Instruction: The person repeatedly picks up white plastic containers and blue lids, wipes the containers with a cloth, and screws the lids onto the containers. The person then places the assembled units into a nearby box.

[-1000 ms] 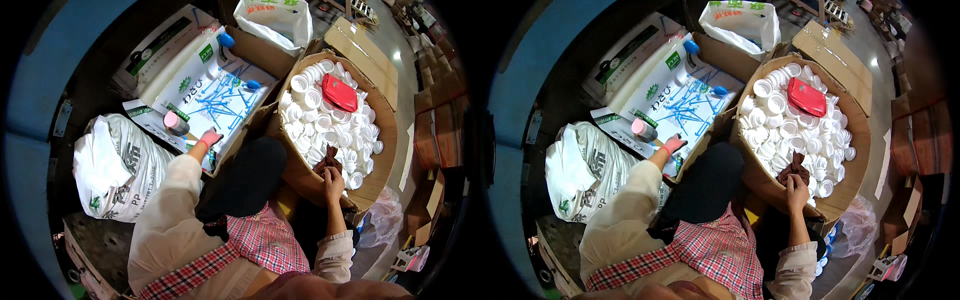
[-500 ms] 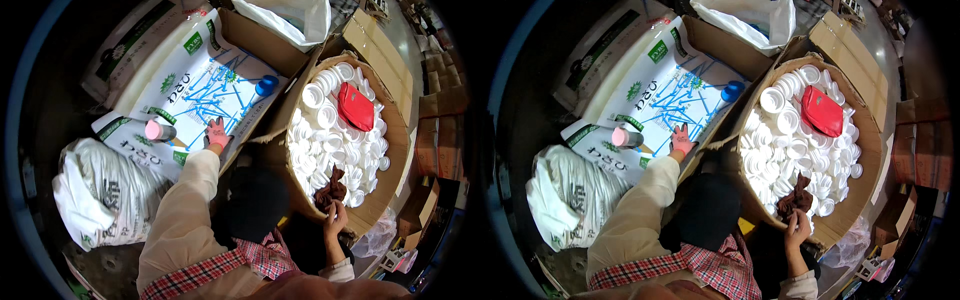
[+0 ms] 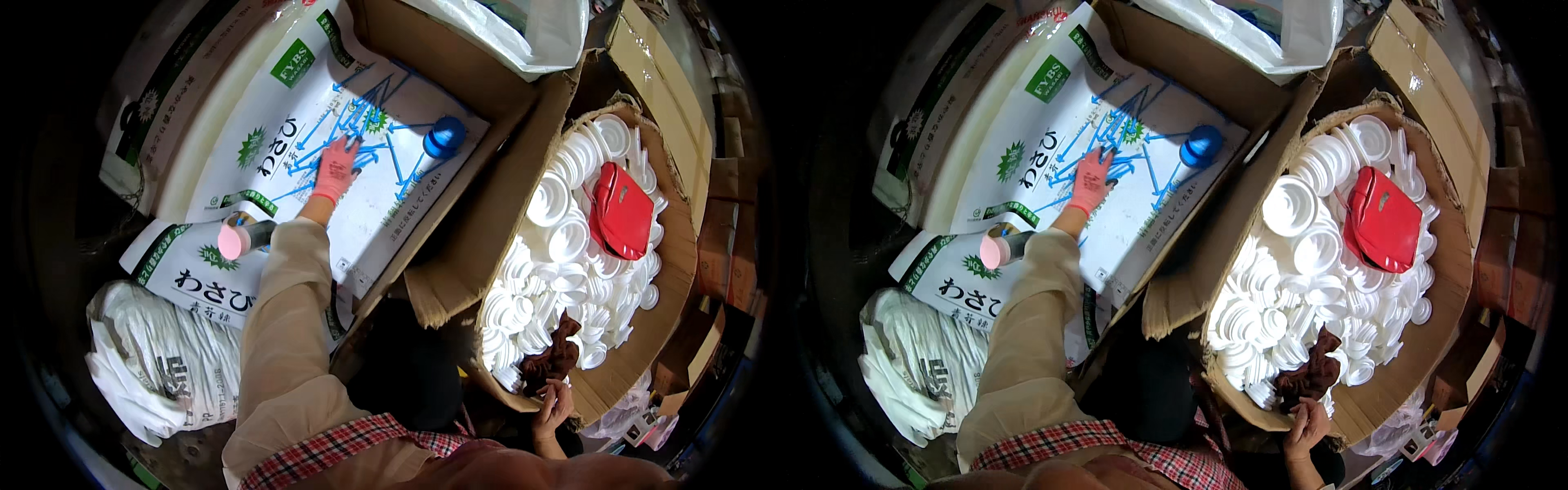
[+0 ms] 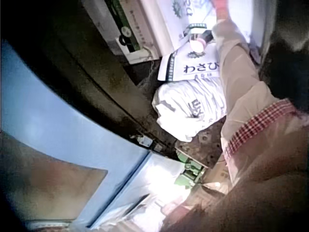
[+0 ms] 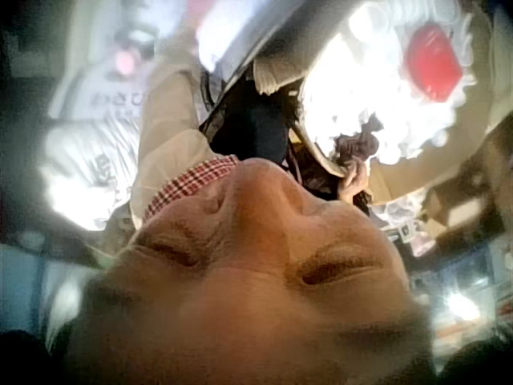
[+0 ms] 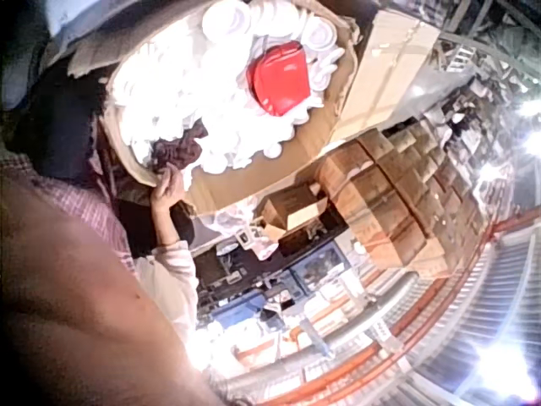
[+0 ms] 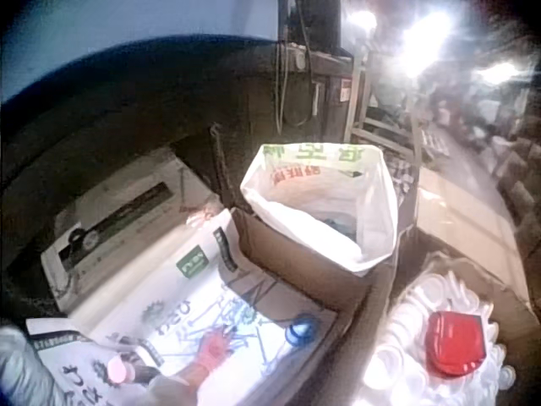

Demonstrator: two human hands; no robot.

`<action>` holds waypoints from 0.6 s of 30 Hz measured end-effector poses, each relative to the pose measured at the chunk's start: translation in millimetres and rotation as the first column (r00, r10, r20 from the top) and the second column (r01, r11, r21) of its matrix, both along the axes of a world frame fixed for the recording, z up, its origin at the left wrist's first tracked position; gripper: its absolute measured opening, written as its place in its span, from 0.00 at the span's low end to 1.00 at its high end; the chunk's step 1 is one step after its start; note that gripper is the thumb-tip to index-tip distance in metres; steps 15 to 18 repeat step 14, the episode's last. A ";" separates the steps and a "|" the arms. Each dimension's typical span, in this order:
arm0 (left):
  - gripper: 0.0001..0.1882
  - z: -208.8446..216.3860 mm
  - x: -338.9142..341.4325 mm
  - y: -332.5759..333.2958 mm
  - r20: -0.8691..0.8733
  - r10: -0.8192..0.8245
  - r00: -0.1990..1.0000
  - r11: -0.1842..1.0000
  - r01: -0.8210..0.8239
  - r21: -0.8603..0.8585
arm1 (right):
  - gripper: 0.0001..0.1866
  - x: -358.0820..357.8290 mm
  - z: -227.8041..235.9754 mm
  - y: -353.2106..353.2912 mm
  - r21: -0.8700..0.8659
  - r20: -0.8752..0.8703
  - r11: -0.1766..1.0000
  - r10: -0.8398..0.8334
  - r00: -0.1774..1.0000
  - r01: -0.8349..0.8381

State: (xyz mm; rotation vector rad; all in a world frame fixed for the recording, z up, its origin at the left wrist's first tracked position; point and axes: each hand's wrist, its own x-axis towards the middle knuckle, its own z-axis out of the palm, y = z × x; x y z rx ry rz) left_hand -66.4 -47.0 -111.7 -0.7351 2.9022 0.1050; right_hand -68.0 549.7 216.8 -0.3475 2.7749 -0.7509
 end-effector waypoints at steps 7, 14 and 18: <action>0.63 9.4 -18.4 -70.4 0.106 0.461 0.881 0.837 -0.472 0.276 | 0.15 -0.9 -6.1 0.8 -0.011 0.058 0.998 -0.064 0.996 0.065; 0.51 -30.3 -4.0 -7.3 0.268 0.101 0.958 0.994 -0.106 0.006 | 0.15 -7.9 -1.6 -1.3 -0.007 0.095 0.999 -0.031 0.995 0.032; 0.51 -30.3 -4.0 -7.3 0.268 0.101 0.958 0.994 -0.106 0.006 | 0.15 -7.9 -1.6 -1.3 -0.007 0.095 0.999 -0.031 0.995 0.032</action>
